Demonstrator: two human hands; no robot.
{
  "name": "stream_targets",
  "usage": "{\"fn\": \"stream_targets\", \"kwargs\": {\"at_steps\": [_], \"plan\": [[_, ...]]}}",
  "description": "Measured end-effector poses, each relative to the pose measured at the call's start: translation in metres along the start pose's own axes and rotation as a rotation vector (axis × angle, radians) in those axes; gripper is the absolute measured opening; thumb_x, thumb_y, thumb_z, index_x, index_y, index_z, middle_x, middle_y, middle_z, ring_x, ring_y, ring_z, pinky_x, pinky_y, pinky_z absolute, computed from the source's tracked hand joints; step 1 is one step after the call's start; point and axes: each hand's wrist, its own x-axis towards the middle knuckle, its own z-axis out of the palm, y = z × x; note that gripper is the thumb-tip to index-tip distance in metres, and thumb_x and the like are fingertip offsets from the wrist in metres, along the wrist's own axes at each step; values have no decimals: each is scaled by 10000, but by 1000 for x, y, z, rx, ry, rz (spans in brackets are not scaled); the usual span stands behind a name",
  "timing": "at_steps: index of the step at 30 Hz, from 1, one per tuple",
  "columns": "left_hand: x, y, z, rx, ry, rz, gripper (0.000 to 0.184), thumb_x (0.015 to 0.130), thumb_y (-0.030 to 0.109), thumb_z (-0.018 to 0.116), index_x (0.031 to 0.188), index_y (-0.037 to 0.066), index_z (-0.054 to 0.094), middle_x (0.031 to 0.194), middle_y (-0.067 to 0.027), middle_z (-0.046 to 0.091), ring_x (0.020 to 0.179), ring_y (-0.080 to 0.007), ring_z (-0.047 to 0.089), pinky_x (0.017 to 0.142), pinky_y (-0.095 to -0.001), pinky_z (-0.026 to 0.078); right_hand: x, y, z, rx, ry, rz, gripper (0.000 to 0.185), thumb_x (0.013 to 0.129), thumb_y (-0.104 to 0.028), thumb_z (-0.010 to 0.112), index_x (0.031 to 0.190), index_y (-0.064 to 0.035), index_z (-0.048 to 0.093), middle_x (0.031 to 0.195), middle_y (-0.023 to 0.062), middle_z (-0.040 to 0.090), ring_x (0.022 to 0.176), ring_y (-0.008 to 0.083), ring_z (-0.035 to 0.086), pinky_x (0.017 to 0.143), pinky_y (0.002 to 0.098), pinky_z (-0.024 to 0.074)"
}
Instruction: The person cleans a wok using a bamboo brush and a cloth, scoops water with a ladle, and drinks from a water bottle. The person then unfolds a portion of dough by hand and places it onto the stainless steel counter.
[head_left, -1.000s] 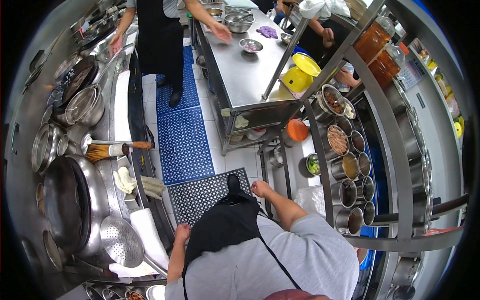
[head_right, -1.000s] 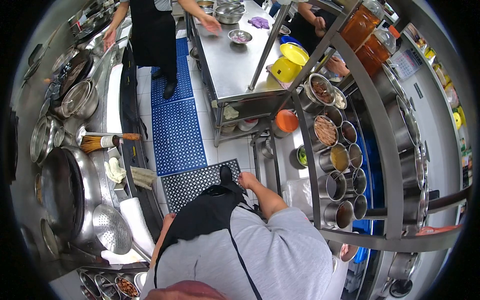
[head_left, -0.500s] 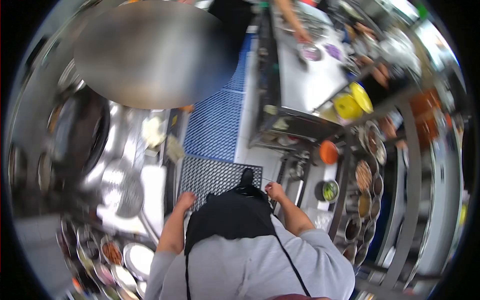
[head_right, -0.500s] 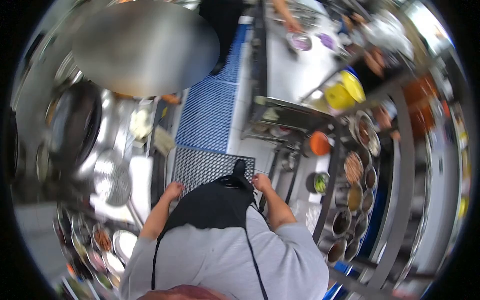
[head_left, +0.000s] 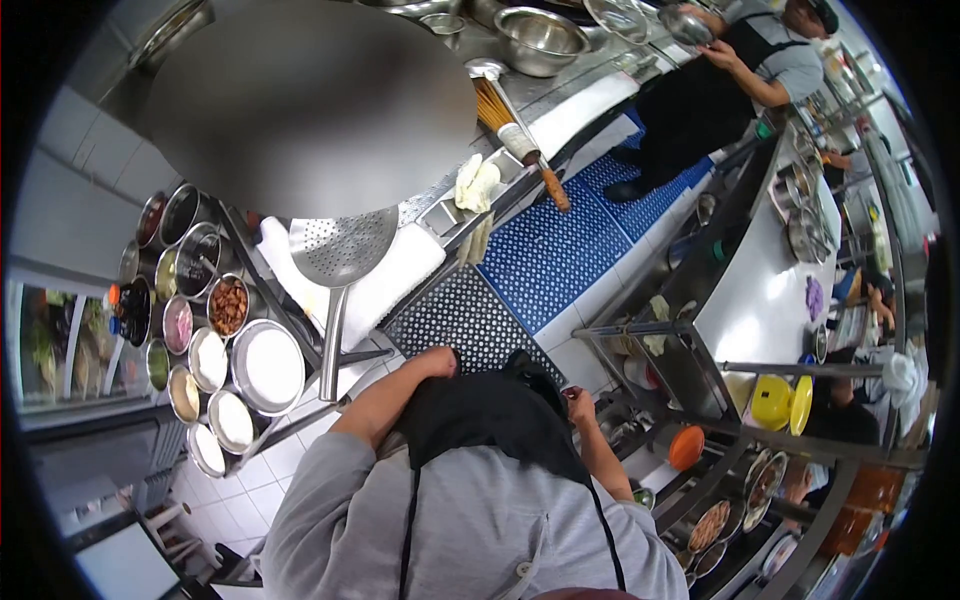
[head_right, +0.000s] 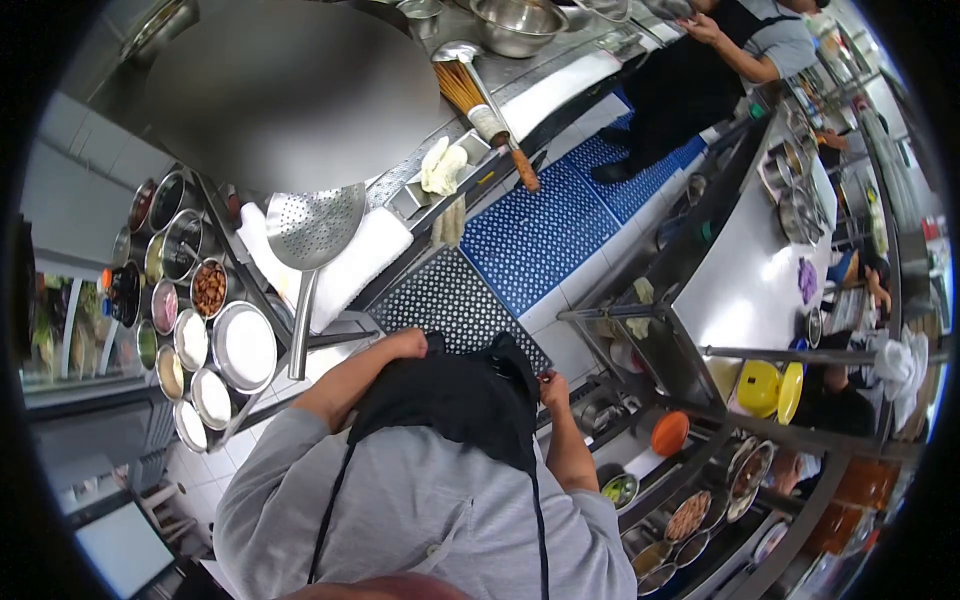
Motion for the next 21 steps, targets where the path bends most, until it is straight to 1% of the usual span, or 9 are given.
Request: {"fn": "stream_targets", "kwargs": {"at_steps": [4, 6, 9, 12, 13, 16, 17, 20, 21], "plan": [[-17, -40, 26, 16, 220, -296, 210, 761, 146, 626, 926, 94, 745, 1031, -209, 698, 1009, -370, 672, 853, -455, 538, 33, 6, -23, -72, -61, -159, 128, 853, -171, 703, 934, -81, 742, 808, 126, 729, 721, 221, 692, 664, 358, 522], [-41, -43, 34, 46, 279, -367, 220, 759, 178, 670, 951, 100, 741, 1023, -205, 701, 1008, -369, 670, 853, -457, 539, 44, 3, -45, -59, -102, -199, 144, 852, -179, 709, 937, -65, 735, 779, 131, 721, 699, 223, 688, 652, 357, 523], [-78, -9, 26, -9, 148, -410, 255, 737, 260, 728, 941, 108, 747, 1003, -181, 706, 1005, -361, 666, 857, -456, 537, 63, -3, -76, -13, -190, -203, 175, 852, -184, 705, 953, -43, 725, 723, 136, 705, 640, 214, 676, 616, 350, 525], [-72, 24, 40, -36, 256, -400, 298, 708, 331, 761, 904, 107, 741, 979, -158, 706, 984, -353, 666, 860, -445, 534, 80, -5, -96, -51, -277, -143, 178, 852, -176, 689, 957, -36, 721, 685, 120, 692, 574, 188, 656, 555, 331, 519], [-63, 29, 55, -107, 316, -410, 283, 747, 357, 712, 862, 98, 725, 974, -145, 703, 973, -355, 661, 864, -457, 528, 93, 4, -92, -27, -304, -132, 175, 852, -173, 684, 953, -36, 721, 682, 112, 691, 559, 177, 649, 532, 324, 513], [-42, 65, 76, -92, 478, -366, 278, 795, 353, 652, 839, 84, 705, 960, -155, 702, 958, -356, 661, 852, -472, 526, 118, 12, -98, -31, -353, -131, 142, 850, -156, 665, 897, -36, 723, 670, 94, 684, 535, 161, 635, 490, 306, 497], [-42, 77, 80, -119, 566, -376, 289, 830, 344, 602, 851, 70, 693, 942, -171, 698, 940, -364, 662, 843, -484, 524, 124, 8, -98, -38, -361, -136, 134, 849, -150, 658, 870, -36, 724, 666, 88, 682, 531, 158, 631, 480, 301, 492], [-49, 93, 87, -189, 719, -428, 260, 848, 301, 582, 860, 61, 683, 925, -187, 692, 930, -381, 658, 847, -490, 520, 149, -11, -92, 19, -513, -59, 149, 843, -132, 638, 763, -24, 703, 620, 84, 657, 501, 160, 611, 459, 302, 473], [-52, 92, 93, -234, 760, -445, 248, 853, 284, 575, 862, 61, 683, 924, -191, 692, 927, -386, 658, 847, -493, 519, 174, -13, -75, -41, -532, -207, 191, 850, -149, 622, 720, -26, 690, 591, 80, 640, 482, 164, 596, 454, 305, 464]]}}
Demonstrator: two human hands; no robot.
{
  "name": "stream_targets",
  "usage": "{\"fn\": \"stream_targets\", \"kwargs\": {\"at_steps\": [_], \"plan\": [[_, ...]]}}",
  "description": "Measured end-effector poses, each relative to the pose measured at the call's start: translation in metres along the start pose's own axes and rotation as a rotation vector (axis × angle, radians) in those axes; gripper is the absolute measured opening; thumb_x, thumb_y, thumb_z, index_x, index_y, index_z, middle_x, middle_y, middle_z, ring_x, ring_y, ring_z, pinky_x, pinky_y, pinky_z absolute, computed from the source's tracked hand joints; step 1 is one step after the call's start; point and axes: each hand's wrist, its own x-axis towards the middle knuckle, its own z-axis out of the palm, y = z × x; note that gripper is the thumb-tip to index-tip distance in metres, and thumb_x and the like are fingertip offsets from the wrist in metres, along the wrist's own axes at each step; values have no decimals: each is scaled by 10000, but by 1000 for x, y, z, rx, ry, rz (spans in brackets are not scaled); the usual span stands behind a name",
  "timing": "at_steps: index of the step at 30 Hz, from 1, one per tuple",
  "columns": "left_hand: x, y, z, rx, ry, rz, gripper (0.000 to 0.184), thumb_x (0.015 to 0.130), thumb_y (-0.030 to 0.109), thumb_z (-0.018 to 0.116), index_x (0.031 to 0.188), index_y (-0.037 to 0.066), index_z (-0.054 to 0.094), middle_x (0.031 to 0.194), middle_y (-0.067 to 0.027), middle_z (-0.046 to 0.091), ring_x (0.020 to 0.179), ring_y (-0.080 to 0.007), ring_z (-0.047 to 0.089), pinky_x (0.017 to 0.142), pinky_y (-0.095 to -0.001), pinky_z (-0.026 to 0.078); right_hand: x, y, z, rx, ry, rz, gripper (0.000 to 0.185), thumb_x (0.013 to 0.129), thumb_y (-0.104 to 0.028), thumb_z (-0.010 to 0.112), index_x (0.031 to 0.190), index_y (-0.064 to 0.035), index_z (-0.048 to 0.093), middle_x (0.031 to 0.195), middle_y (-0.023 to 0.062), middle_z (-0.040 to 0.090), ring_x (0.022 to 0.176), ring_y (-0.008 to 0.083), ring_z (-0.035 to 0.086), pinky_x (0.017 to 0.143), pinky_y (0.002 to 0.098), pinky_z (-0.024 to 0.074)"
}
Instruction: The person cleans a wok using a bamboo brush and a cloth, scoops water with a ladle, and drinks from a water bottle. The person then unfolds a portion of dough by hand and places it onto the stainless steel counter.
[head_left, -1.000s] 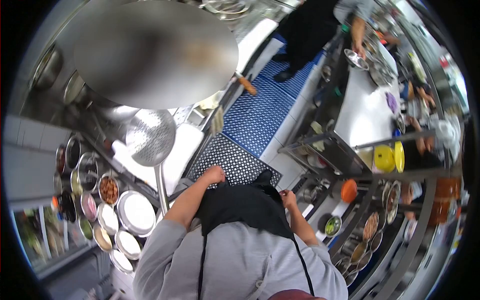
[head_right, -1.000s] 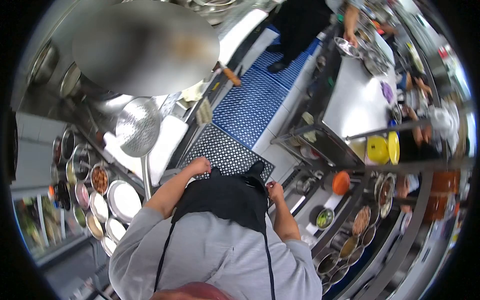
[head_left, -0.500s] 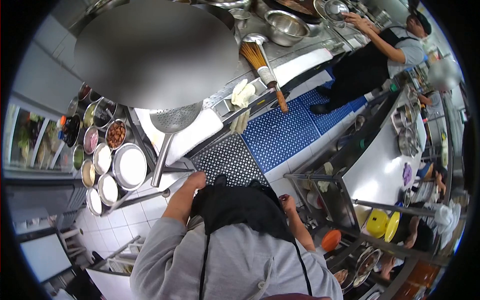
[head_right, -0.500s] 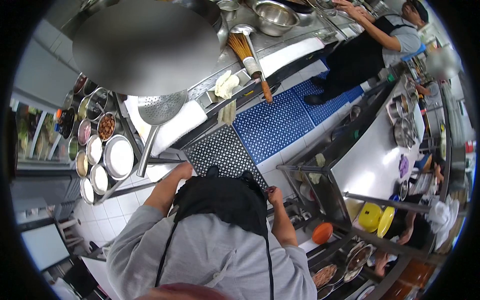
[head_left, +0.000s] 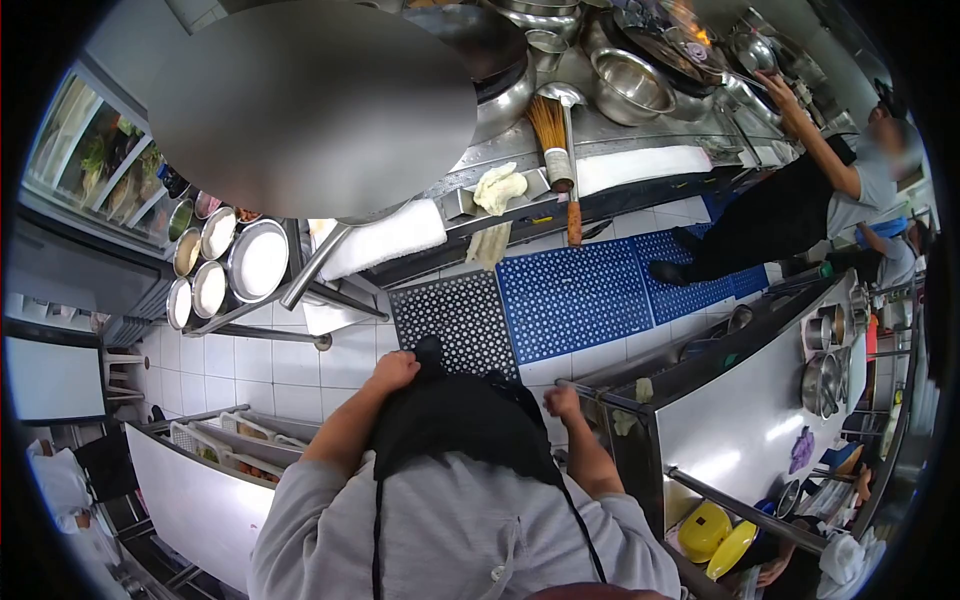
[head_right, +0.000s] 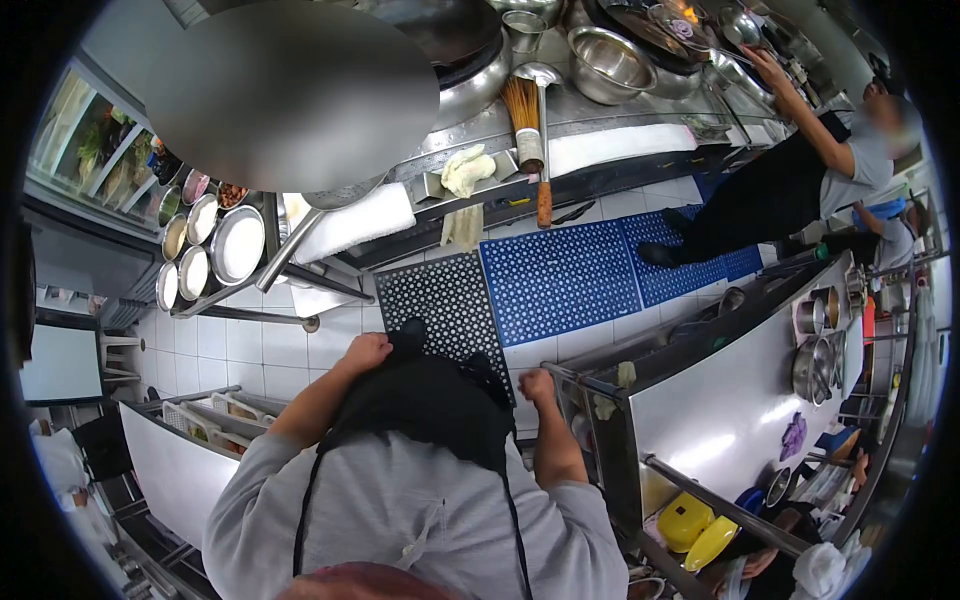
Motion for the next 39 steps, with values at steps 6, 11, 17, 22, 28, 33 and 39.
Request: {"fn": "stream_targets", "kwargs": {"at_steps": [6, 11, 17, 22, 28, 33, 39], "plan": [[-35, -41, 20, -189, 90, -172, 185, 853, 199, 563, 869, 67, 692, 900, -208, 697, 883, -409, 666, 812, -499, 527, 13, -259, -76, 58, 301, -638, 466, 947, -334, 588, 596, -29, 616, 488, 68, 572, 432, 176, 554, 505, 335, 459], [-44, -81, 45, -169, 49, -199, 236, 843, 261, 587, 871, 60, 708, 885, -203, 703, 886, -421, 669, 800, -514, 531, 16, -406, -130, -31, 773, -1025, 176, 815, -168, 713, 814, -15, 626, 774, 120, 646, 705, 248, 627, 657, 371, 496], [-33, -125, 83, -280, 73, -351, 299, 858, 330, 581, 905, 76, 732, 913, -213, 702, 913, -425, 670, 801, -516, 535, 53, -402, -132, -360, 772, -642, 544, 734, -65, 721, 1230, -134, 511, 1188, 212, 534, 1092, 450, 542, 934, 485, 468], [-1, -127, 59, -367, 54, -262, 281, 859, 317, 574, 875, 95, 746, 941, -195, 708, 892, -406, 677, 799, -497, 548, 64, -398, -142, -370, 727, -536, 574, 730, 52, 589, 1247, -163, 462, 1036, 211, 637, 1013, 433, 605, 868, 493, 483], [36, -133, 17, -254, 6, -265, 210, 806, 260, 615, 799, 97, 748, 890, -184, 707, 850, -395, 680, 804, -481, 552, 64, -412, -157, -581, 824, -582, 260, 802, -56, 611, 1062, -48, 609, 945, 245, 662, 933, 441, 630, 822, 495, 492], [52, -126, -13, -67, -1, -340, 194, 795, 167, 578, 818, 42, 725, 894, -219, 702, 872, -403, 682, 801, -484, 552, 74, -480, -164, -407, 752, -594, 365, 866, -316, 671, 1059, -9, 635, 984, 259, 667, 953, 434, 640, 827, 497, 500], [47, -138, 15, -193, -8, -258, 221, 802, 181, 574, 793, 1, 702, 900, -249, 691, 893, -423, 672, 802, -502, 542, 92, -519, -180, -679, 554, -440, 712, 842, -387, 647, 1428, -94, 369, 1030, 285, 665, 1001, 445, 644, 915, 465, 492]]}}
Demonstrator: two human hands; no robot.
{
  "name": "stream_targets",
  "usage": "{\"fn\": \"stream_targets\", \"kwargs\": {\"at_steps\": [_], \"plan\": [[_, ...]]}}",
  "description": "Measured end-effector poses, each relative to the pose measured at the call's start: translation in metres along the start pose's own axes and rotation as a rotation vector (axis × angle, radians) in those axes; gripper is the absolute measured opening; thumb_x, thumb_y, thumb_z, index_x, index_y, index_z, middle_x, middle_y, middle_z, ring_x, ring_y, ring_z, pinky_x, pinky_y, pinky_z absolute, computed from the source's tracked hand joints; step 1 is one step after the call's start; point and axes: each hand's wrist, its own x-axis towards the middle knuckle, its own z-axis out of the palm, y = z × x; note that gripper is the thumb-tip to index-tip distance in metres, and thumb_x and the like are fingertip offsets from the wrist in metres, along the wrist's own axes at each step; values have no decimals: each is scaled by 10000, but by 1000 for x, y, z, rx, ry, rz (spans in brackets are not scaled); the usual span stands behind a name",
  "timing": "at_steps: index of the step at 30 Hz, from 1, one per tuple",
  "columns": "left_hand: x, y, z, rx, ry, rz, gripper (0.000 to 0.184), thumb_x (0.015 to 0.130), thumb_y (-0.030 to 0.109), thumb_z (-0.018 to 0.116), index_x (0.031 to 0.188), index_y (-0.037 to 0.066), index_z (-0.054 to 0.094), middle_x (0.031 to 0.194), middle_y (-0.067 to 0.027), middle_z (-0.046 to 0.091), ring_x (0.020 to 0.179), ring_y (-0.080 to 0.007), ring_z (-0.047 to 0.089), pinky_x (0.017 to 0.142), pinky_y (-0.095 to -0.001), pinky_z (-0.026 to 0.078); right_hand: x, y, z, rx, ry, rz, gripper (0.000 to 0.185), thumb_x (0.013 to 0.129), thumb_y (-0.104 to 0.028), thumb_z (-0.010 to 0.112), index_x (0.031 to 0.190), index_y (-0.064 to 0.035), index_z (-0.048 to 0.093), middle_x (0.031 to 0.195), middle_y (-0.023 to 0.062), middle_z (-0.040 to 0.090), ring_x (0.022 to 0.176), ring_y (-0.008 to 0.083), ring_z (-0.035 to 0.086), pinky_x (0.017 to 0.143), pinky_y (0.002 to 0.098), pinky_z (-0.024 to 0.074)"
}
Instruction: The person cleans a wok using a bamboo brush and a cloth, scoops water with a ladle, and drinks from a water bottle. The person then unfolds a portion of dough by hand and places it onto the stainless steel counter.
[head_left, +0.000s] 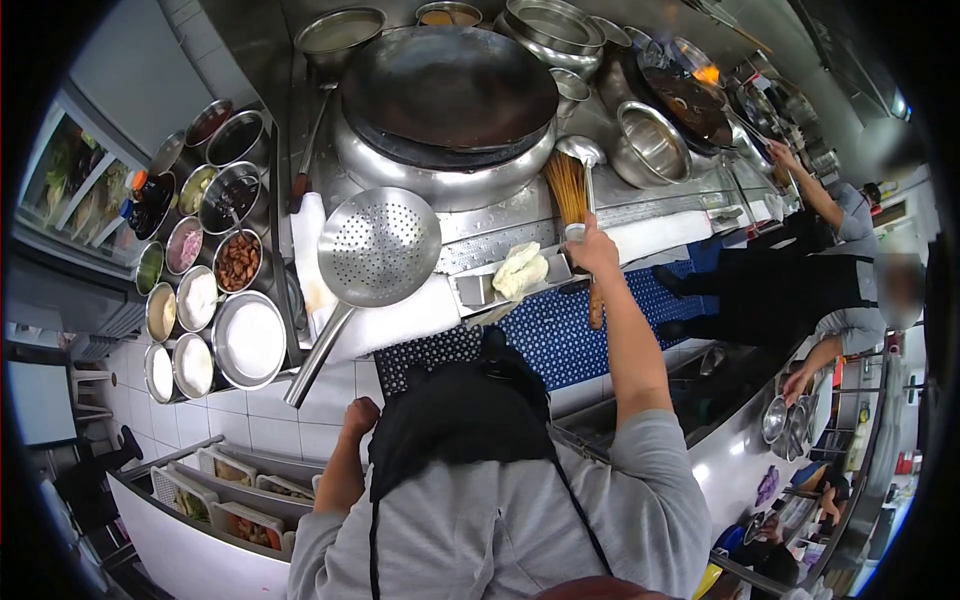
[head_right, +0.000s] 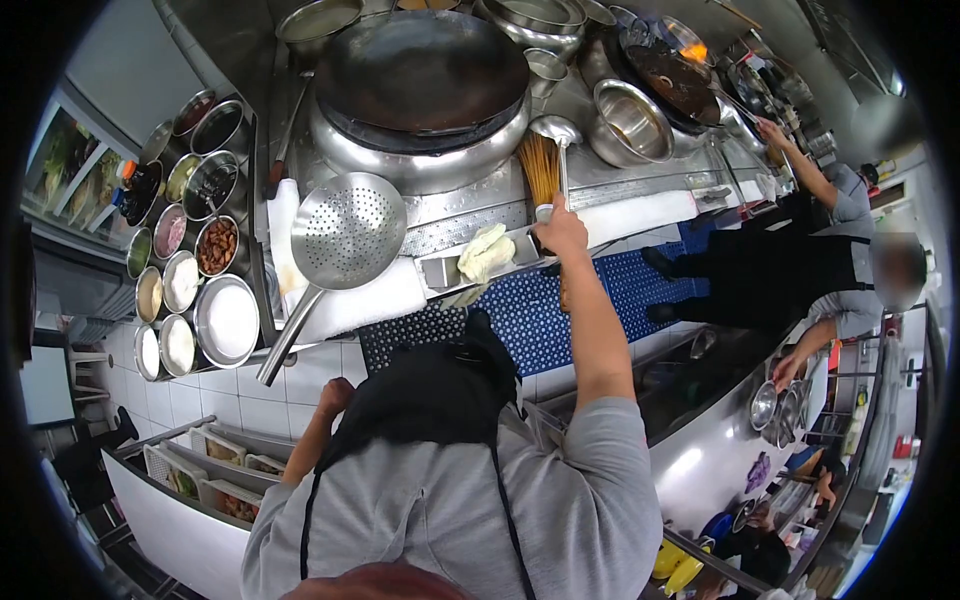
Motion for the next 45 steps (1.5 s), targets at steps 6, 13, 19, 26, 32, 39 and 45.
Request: {"fn": "stream_targets", "kwargs": {"at_steps": [6, 13, 19, 26, 32, 39, 45], "plan": [[-23, 108, -101, -537, -321, -245, 333, 864, 296, 652, 730, -8, 673, 675, -109, 674, 649, -220, 673, 637, -355, 544, -30, 26, -50, 853, -290, 314, 595, 915, -351, 506, 1457, -138, 388, 910, 165, 685, 827, 300, 676, 594, 441, 554], [6, 326, -270, -416, 446, 428, 169, 874, 165, 677, 847, -1, 670, 736, -105, 629, 720, -216, 640, 654, -339, 507, -41, 35, -122, 1445, -331, 118, 621, 903, -270, 682, 1422, -86, 396, 975, 137, 637, 701, 224, 658, 467, 351, 543], [101, 463, -315, 117, 1025, 768, 288, 852, 123, 646, 1104, -16, 646, 1095, -192, 609, 1008, -356, 597, 964, -423, 455, 57, -34, -191, 1153, -152, -554, 703, 861, -109, 682, 1490, -161, 375, 1138, 105, 632, 818, 176, 653, 616, 295, 556], [158, 476, -313, 195, 857, 565, 147, 885, 158, 605, 885, 12, 625, 869, -158, 644, 892, -330, 620, 839, -432, 470, 178, -165, -231, 743, -243, -574, 606, 803, -106, 702, 1390, -149, 558, 903, 51, 666, 604, 143, 576, 520, 289, 466], [181, 445, -310, 87, 846, 609, 126, 878, 137, 606, 853, 15, 626, 845, -157, 653, 875, -333, 628, 835, -435, 468, 300, -260, -130, 486, 403, -513, 609, 734, -325, 786, 1309, -207, 623, 979, 132, 719, 735, 198, 703, 536, 341, 571], [182, 439, -311, 4, 805, 633, 117, 857, 134, 629, 857, 18, 645, 854, -156, 668, 875, -323, 640, 843, -433, 467, 166, -251, -77, 377, -570, -665, 668, 695, -203, 816, 1328, -167, 605, 1045, 148, 707, 878, 260, 705, 569, 325, 544], [181, 441, -312, 54, 791, 593, 148, 861, 152, 618, 867, 11, 660, 881, -163, 689, 892, -319, 653, 850, -433, 472, 295, -228, -110, -60, 217, -598, 568, 722, -294, 802, 1261, -207, 648, 1077, 170, 712, 953, 327, 705, 762, 418, 600]]}}
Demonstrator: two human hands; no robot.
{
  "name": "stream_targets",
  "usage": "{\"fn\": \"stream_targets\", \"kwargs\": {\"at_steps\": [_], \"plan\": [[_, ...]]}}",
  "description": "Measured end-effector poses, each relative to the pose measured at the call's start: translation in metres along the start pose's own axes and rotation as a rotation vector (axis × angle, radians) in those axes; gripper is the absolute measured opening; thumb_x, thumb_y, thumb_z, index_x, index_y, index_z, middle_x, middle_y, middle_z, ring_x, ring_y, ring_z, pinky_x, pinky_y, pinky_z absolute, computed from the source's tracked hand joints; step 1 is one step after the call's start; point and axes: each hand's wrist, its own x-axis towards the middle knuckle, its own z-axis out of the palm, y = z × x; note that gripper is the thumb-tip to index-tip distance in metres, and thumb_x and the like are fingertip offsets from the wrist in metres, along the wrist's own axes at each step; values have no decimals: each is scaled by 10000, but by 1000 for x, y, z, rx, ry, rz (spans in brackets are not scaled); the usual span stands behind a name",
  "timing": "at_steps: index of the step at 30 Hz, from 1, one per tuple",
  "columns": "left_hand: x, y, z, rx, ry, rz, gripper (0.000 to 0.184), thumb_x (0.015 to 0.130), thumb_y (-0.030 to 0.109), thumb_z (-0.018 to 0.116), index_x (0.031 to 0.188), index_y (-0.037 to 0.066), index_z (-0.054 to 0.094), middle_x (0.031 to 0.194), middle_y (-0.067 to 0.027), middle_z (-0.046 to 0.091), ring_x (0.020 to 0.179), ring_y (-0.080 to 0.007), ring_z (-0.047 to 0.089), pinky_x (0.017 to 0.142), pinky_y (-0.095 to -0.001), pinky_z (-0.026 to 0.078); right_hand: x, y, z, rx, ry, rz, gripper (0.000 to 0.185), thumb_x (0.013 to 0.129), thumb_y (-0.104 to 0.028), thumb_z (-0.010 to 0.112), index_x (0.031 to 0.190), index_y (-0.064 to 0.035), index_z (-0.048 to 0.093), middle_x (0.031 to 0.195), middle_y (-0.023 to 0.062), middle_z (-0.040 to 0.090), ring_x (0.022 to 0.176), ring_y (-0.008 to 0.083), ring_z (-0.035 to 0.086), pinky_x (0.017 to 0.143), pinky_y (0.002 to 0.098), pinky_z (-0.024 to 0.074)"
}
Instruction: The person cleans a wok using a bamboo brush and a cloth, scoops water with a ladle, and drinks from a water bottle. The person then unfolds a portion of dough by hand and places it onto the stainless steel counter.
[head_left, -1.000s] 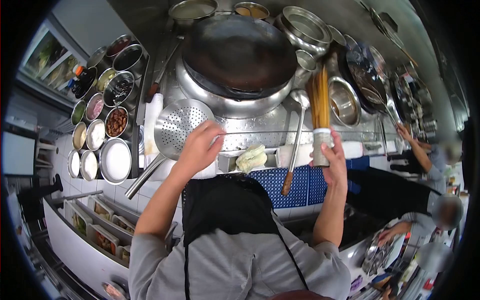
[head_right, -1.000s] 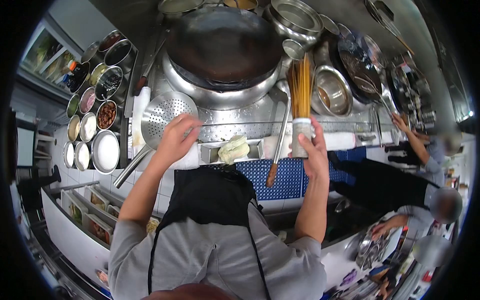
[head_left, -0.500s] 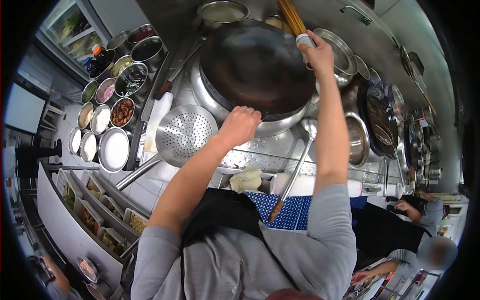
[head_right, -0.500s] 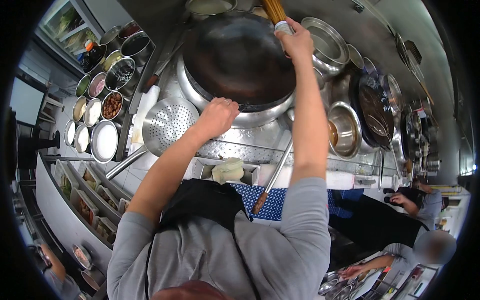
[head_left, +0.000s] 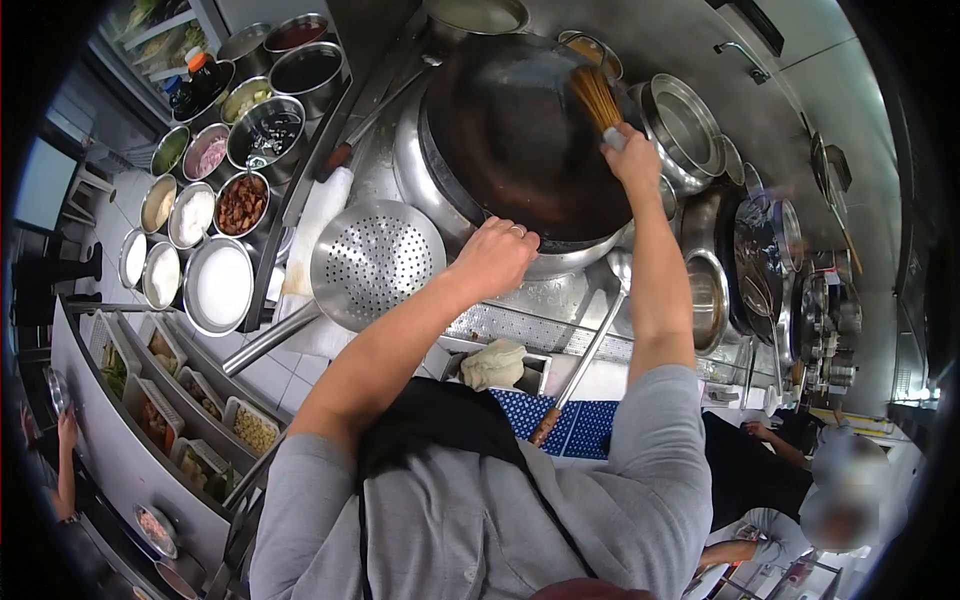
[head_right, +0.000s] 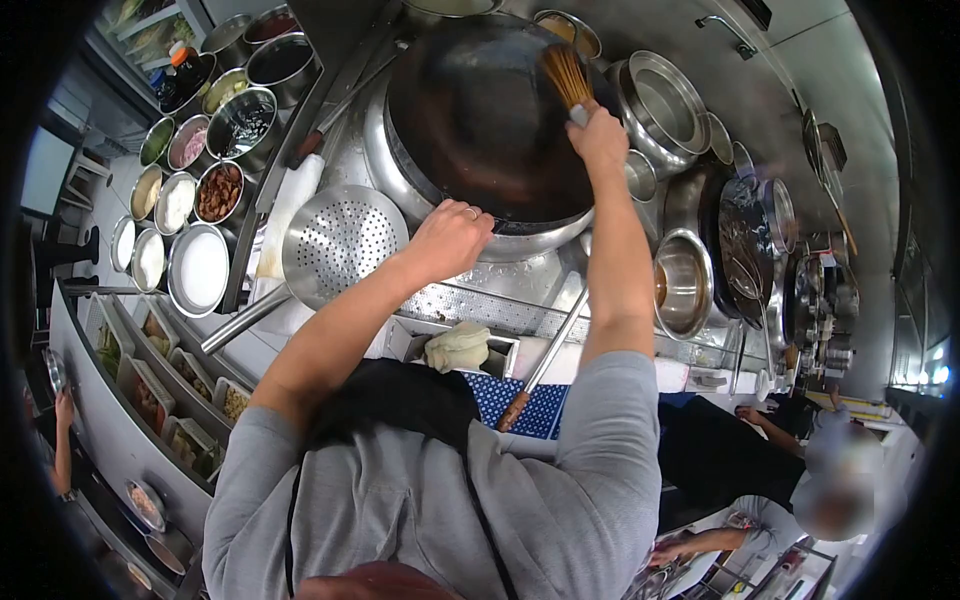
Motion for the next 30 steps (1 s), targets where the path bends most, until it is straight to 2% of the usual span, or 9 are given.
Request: {"fn": "stream_targets", "kwargs": {"at_steps": [6, 8, 9, 12, 17, 23, 26, 27, 30], "plan": [[1, 9, -7, -51, 1, 16, 137, 876, 147, 614, 852, 14, 629, 852, -159, 662, 876, -324, 639, 834, -435, 460, -84, -82, -14, 629, -665, -20, 621, 693, -219, 807, 1285, -143, 637, 1018, 155, 714, 808, 258, 711, 472, 327, 552], [0, 10, -8, -61, 26, 21, 132, 877, 146, 613, 853, 16, 626, 852, -155, 658, 875, -320, 636, 829, -434, 458, -99, -44, -30, 502, -597, -453, 617, 670, -199, 808, 1265, -135, 653, 989, 123, 706, 744, 226, 691, 424, 340, 512], [0, 10, -8, -59, 35, 21, 129, 877, 144, 613, 854, 18, 624, 851, -155, 657, 873, -317, 634, 825, -432, 458, -108, -54, -91, 327, -797, -224, 614, 660, -192, 801, 1257, -153, 662, 997, 104, 707, 759, 220, 692, 416, 348, 504], [-2, 11, -2, -52, 97, 14, 119, 871, 138, 614, 852, 21, 619, 848, -149, 651, 859, -314, 627, 824, -428, 456, -68, -10, -97, 273, -915, -323, 604, 659, -185, 793, 1249, -148, 663, 970, 85, 699, 706, 218, 667, 401, 333, 484], [-2, 16, -2, 4, 139, 39, 123, 850, 114, 620, 898, 1, 632, 849, -144, 632, 861, -318, 606, 838, -428, 457, -75, -62, -66, 457, -833, -85, 591, 704, -162, 770, 1280, -171, 638, 944, 56, 657, 691, 171, 616, 377, 321, 467], [-15, 27, -11, 47, 147, 24, 307, 819, 63, 609, 1102, -49, 648, 981, -170, 611, 975, -335, 575, 957, -431, 452, -61, -57, -137, -22, -918, -235, 497, 720, -136, 744, 1211, -141, 665, 966, 63, 657, 689, 177, 626, 387, 321, 478], [-18, 30, -8, 74, 103, 29, 372, 794, 48, 596, 1148, -57, 638, 1023, -175, 614, 1036, -354, 568, 1037, -442, 425, -31, -38, -19, 547, -612, 31, 462, 745, -170, 776, 1187, -134, 648, 822, 55, 653, 542, 165, 588, 389, 329, 450], [-18, 30, -9, 80, 109, 39, 383, 791, 41, 586, 1156, -63, 634, 1039, -177, 617, 1054, -350, 566, 1042, -435, 421, -36, -51, 1, 656, -543, 194, 568, 705, -197, 832, 1239, -153, 645, 962, 87, 689, 772, 236, 659, 519, 403, 544], [-26, 27, -9, 80, 98, 58, 413, 781, 25, 571, 1179, -75, 621, 1073, -183, 624, 1097, -345, 562, 1059, -426, 407, -77, -79, -13, 693, -705, 87, 579, 720, -160, 813, 1267, -147, 623, 940, 95, 677, 709, 216, 647, 482, 374, 516]]}}
